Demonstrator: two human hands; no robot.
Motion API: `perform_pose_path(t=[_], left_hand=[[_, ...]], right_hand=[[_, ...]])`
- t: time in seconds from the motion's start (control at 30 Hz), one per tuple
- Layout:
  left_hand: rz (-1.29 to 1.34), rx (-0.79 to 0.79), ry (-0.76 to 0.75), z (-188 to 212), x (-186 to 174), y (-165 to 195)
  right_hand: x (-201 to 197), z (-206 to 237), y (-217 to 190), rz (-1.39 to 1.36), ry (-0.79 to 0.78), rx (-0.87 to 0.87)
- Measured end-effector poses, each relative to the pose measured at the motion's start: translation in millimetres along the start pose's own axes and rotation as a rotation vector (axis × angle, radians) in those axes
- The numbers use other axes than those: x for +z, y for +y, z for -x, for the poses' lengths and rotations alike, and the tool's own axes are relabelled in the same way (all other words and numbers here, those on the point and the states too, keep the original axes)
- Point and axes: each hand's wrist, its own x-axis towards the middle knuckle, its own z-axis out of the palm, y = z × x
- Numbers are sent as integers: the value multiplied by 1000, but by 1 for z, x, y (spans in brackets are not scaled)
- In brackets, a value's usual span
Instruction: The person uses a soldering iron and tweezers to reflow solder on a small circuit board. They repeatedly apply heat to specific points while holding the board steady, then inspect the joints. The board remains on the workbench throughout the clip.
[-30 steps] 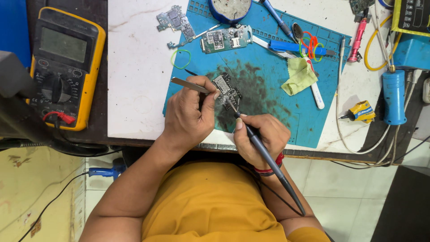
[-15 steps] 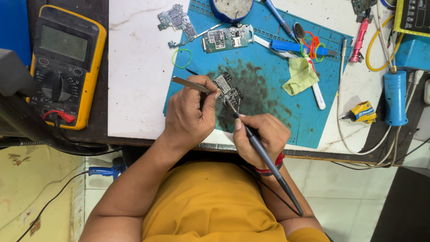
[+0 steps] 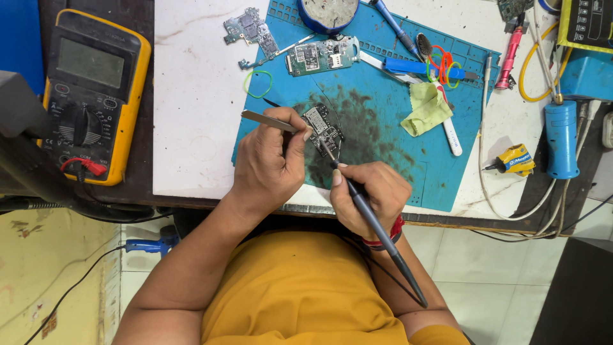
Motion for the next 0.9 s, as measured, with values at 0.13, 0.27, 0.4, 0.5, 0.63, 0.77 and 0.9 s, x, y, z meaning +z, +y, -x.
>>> perform_pose_path(t=[0.13, 0.27, 0.4, 0.5, 0.63, 0.77, 0.9], left_hand=[[-5, -5, 7, 0, 0, 0], [-20, 31, 15, 0, -1, 1], [-12, 2, 10, -1, -1, 2], [-7, 8, 10, -2, -1, 2], [-3, 5, 7, -1, -1, 1], [5, -3, 4, 0, 0, 2], [-8, 13, 13, -1, -1, 2]], right_hand=[[0, 1, 0, 9, 5, 16], [0, 0, 0, 7, 5, 3], [0, -1, -1, 11, 17, 39], [0, -1, 0, -6, -2, -4], [0, 0, 0, 13, 9, 17], [0, 0, 0, -3, 6, 11], [-1, 0, 0, 1, 7, 21]])
